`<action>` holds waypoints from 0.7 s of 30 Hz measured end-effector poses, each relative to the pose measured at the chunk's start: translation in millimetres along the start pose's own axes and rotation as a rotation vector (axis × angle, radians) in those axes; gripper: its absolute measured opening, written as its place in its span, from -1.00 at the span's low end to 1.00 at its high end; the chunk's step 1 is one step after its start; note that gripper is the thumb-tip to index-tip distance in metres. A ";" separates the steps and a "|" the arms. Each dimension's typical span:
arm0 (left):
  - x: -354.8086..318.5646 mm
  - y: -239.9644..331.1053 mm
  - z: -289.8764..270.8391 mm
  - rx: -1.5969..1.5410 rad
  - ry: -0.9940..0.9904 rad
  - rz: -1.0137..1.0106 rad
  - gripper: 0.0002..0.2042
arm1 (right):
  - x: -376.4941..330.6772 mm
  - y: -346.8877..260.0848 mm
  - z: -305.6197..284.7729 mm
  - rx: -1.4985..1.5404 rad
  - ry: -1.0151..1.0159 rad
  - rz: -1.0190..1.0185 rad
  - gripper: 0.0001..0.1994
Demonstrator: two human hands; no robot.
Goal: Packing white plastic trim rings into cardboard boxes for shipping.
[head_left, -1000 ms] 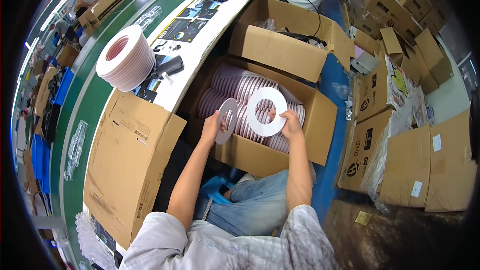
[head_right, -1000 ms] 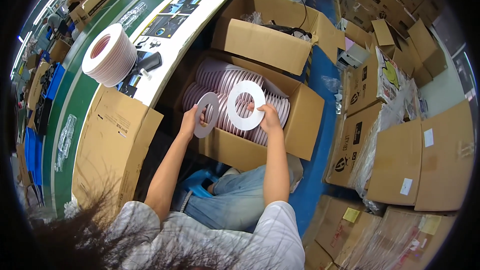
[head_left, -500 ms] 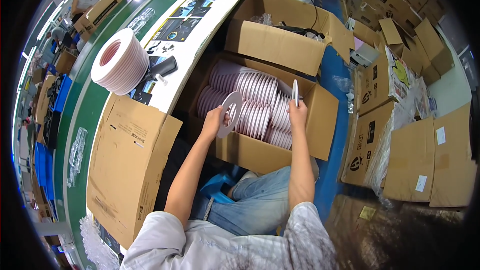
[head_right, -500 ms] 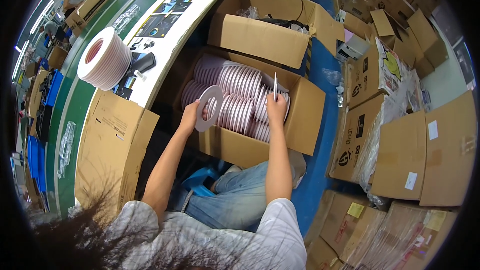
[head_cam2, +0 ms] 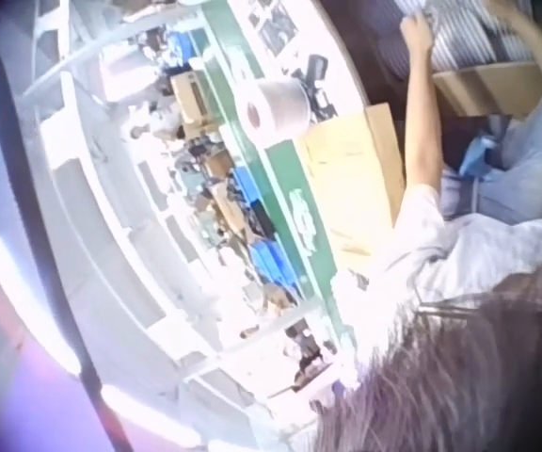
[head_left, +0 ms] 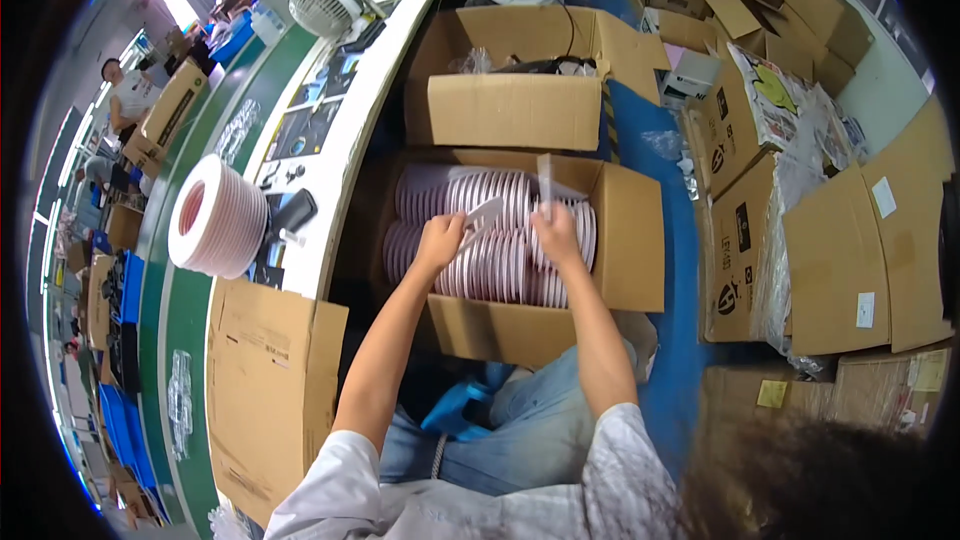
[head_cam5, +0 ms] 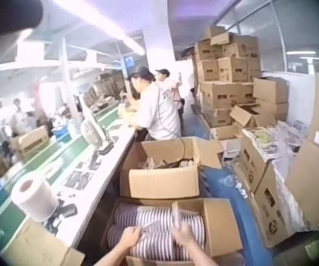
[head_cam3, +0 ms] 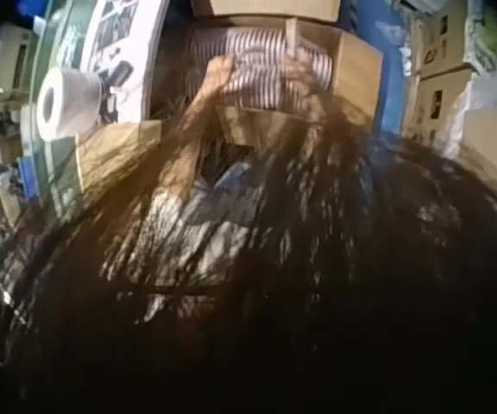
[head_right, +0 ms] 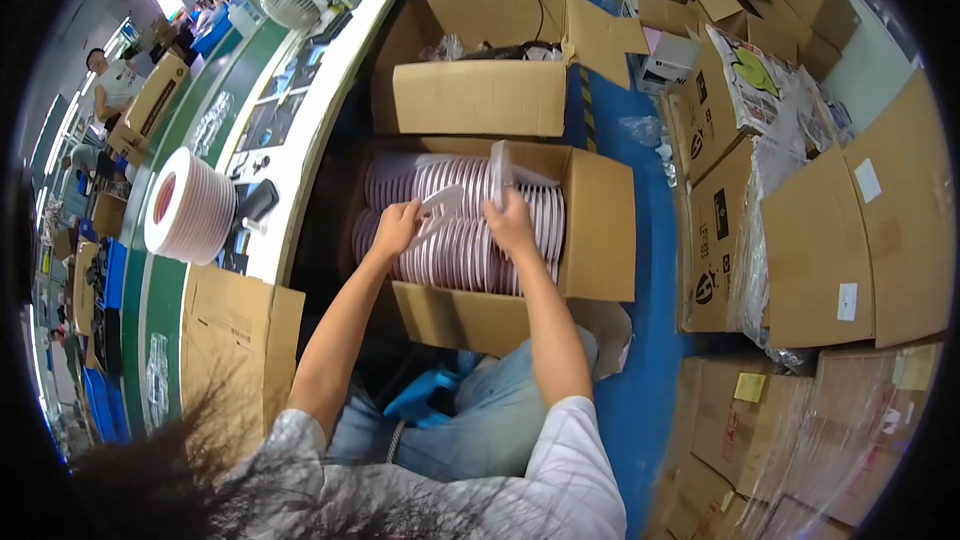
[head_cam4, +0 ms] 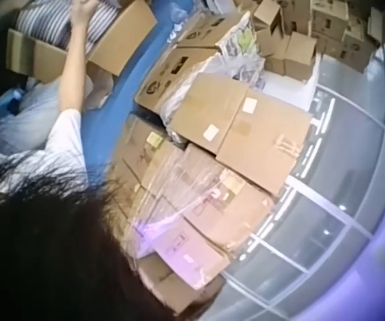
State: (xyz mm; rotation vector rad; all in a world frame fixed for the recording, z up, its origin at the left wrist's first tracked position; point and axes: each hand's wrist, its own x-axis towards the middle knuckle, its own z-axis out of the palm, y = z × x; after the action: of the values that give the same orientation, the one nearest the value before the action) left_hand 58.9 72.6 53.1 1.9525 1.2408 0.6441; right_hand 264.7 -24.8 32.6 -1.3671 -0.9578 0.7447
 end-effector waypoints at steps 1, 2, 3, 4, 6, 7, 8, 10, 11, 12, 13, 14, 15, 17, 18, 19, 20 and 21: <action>13.5 3.9 -1.4 0.005 -0.003 0.019 -0.56 | 8.0 3.3 -0.9 0.004 0.016 -0.012 -0.87; 14.9 4.5 -2.0 -0.003 -0.047 0.005 -0.54 | 3.4 6.4 1.7 0.126 0.100 -0.122 -0.88; 15.6 11.8 0.5 -0.017 -0.092 -0.004 -0.53 | -0.7 10.4 1.0 0.241 0.190 -0.237 -0.88; 14.3 19.5 8.0 -0.051 -0.044 0.006 -0.51 | 1.8 19.3 5.9 -0.325 0.109 -0.535 -0.87; 13.6 10.5 5.7 0.089 0.011 0.016 -0.51 | 7.2 15.7 9.5 -0.336 -0.123 -0.339 -0.86; 10.6 4.4 3.6 0.219 0.063 0.027 -0.50 | 7.8 14.5 7.5 -0.355 -0.355 -0.139 -0.84; 5.5 -1.9 -2.2 0.117 0.089 0.024 -0.50 | 7.7 1.9 4.3 -0.122 -0.140 -0.204 -0.81; 5.0 -6.5 -8.7 0.046 0.082 0.004 -0.50 | -3.8 -11.7 7.5 0.053 0.178 -0.216 -0.78; 1.6 -5.6 -5.8 -0.035 0.053 -0.003 -0.51 | -15.0 -14.6 15.2 0.065 0.289 -0.295 -0.79; 3.4 7.6 -0.4 -0.108 0.057 -0.030 -0.51 | -9.5 -2.9 18.1 -0.221 -0.046 -0.236 -0.82; 0.8 9.8 11.6 -0.121 0.044 -0.032 -0.51 | -2.6 8.6 17.6 -0.499 -0.386 -0.161 -0.84; -0.9 0.1 10.8 0.086 0.093 0.017 -0.51 | -1.1 6.5 26.4 -0.334 -0.485 0.002 -0.89; -3.1 -12.4 3.7 0.297 0.136 0.061 -0.52 | -3.7 -4.5 31.2 -0.322 -0.500 0.002 -0.89; -10.7 -24.1 -5.6 0.240 0.157 0.030 -0.53 | -10.8 -26.9 17.3 -0.056 -0.031 -0.076 -0.90; -12.1 -14.8 0.5 0.096 0.110 -0.022 -0.53 | -25.3 -34.1 24.8 0.198 0.389 -0.209 -0.91; -11.9 -4.9 6.2 -0.048 0.063 -0.074 -0.53 | -20.8 -12.0 28.0 0.256 0.361 -0.455 -0.85; -11.6 3.9 8.1 -0.086 0.051 -0.073 -0.59 | -17.7 3.3 25.8 -0.171 0.022 -0.361 -0.82; -13.7 -1.5 10.4 -0.083 0.059 -0.078 -0.59 | -9.7 3.0 32.4 -0.568 -0.337 -0.264 -0.80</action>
State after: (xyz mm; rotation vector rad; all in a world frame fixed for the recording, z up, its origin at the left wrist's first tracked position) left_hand 60.0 57.4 45.2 1.8199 1.2985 0.7071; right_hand 231.9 -18.4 27.0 -1.5777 -1.6739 0.5255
